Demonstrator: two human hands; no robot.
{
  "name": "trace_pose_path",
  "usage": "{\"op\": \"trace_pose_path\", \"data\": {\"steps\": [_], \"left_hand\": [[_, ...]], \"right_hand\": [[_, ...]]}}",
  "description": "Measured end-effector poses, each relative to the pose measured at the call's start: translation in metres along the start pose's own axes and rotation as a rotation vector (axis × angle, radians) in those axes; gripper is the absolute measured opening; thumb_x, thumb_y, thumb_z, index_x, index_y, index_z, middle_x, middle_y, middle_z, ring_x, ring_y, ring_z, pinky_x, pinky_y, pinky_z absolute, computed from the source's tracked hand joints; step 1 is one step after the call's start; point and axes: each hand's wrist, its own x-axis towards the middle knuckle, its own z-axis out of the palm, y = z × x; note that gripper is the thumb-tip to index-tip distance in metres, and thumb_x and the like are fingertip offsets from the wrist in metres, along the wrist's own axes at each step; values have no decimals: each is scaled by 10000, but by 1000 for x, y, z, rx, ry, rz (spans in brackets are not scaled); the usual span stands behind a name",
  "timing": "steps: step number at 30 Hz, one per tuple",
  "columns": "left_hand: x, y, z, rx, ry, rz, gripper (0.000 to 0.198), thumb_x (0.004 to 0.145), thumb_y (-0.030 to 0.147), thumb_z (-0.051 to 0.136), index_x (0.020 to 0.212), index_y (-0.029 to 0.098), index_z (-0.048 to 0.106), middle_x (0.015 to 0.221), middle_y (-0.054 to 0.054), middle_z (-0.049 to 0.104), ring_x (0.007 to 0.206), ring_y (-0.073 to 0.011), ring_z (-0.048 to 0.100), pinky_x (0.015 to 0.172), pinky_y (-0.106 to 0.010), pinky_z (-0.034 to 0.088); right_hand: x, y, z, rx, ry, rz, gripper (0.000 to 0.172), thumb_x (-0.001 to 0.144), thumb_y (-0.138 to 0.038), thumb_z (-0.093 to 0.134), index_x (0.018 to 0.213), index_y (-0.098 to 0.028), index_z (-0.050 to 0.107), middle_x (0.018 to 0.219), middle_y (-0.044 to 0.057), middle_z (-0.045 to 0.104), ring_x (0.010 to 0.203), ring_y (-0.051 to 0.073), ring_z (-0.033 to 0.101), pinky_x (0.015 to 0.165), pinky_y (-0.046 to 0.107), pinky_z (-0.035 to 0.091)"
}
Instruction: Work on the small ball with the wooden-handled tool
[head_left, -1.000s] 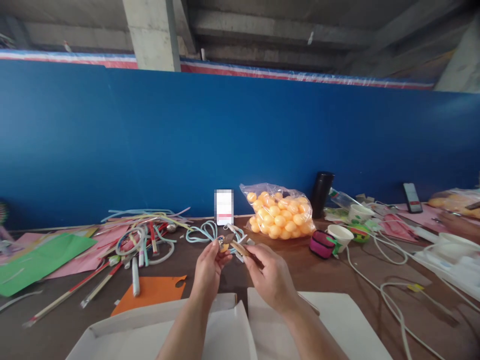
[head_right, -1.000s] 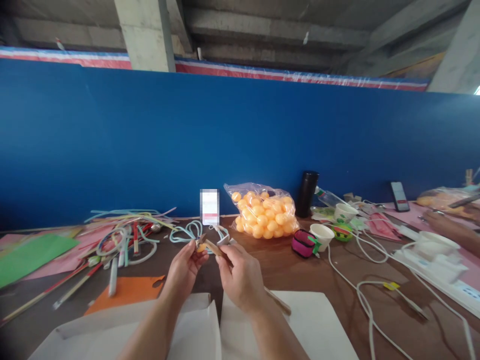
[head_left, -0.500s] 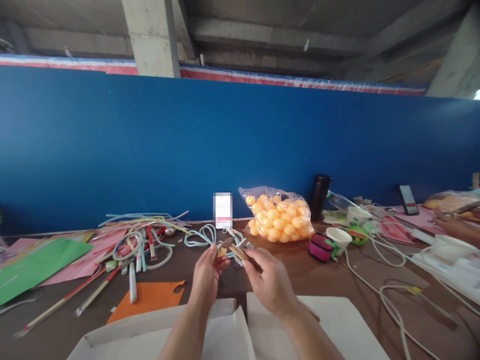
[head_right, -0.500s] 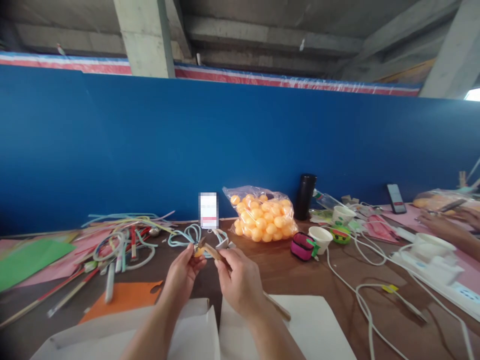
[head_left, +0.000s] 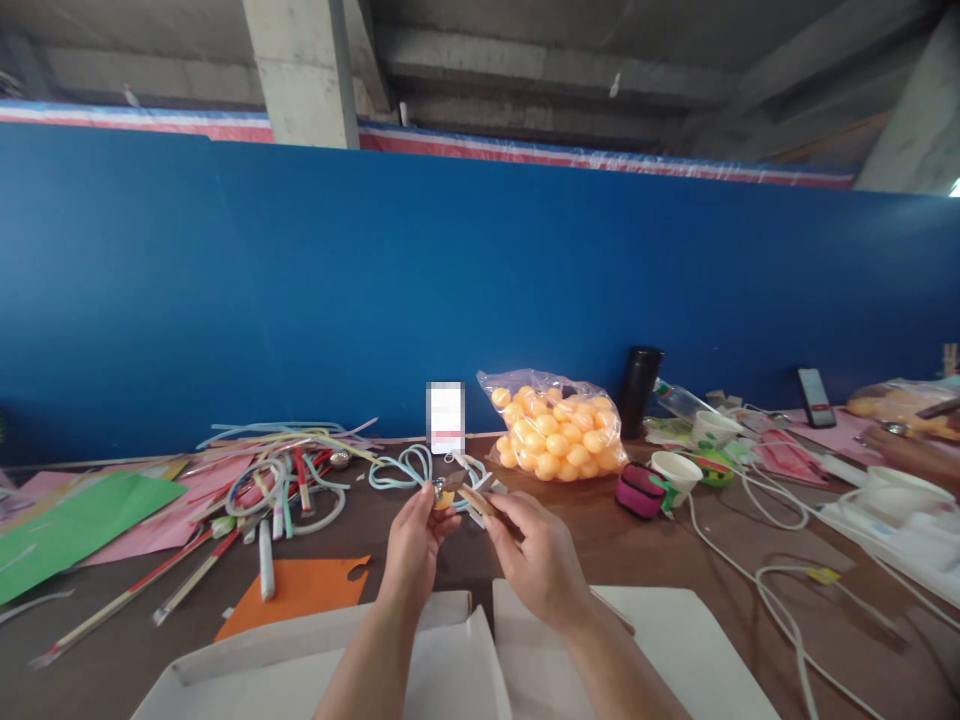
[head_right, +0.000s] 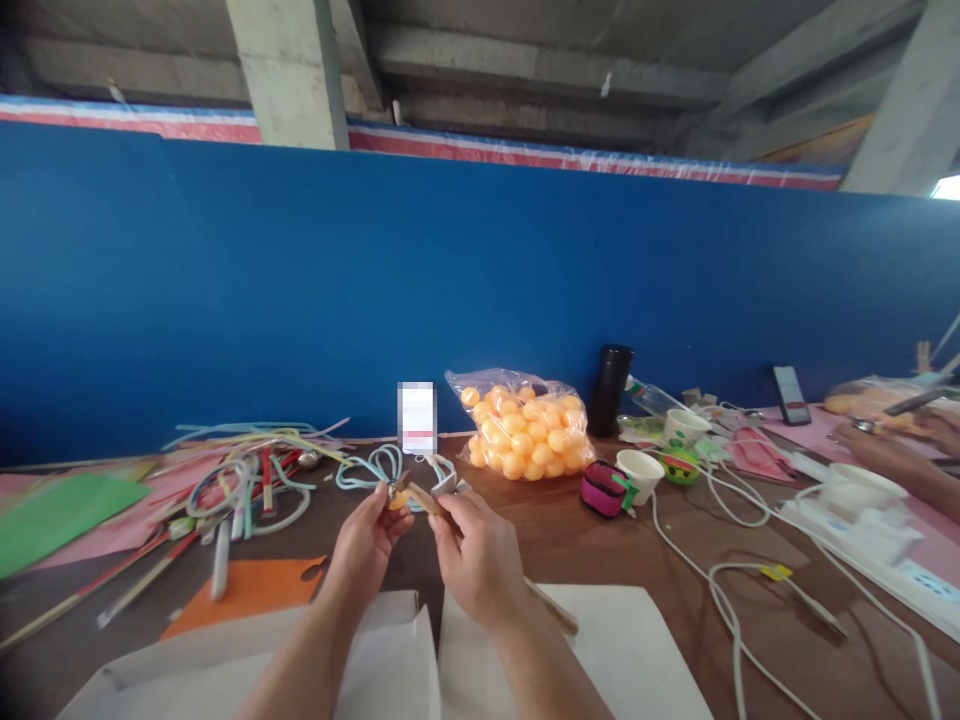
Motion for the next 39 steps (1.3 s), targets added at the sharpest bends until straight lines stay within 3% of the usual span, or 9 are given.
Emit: {"op": "trace_pose_path", "data": {"steps": [39], "left_hand": [[1,-2,-3,16,-30,11,196,797,265,658,911,106,660,719,-53,656,588,-114,617,555,-241,553]], "right_hand": [[0,4,1,-36,28,4,229,899,-218,496,1079,-227,638,991,60,677,907,191,641,786,259,483]]}}
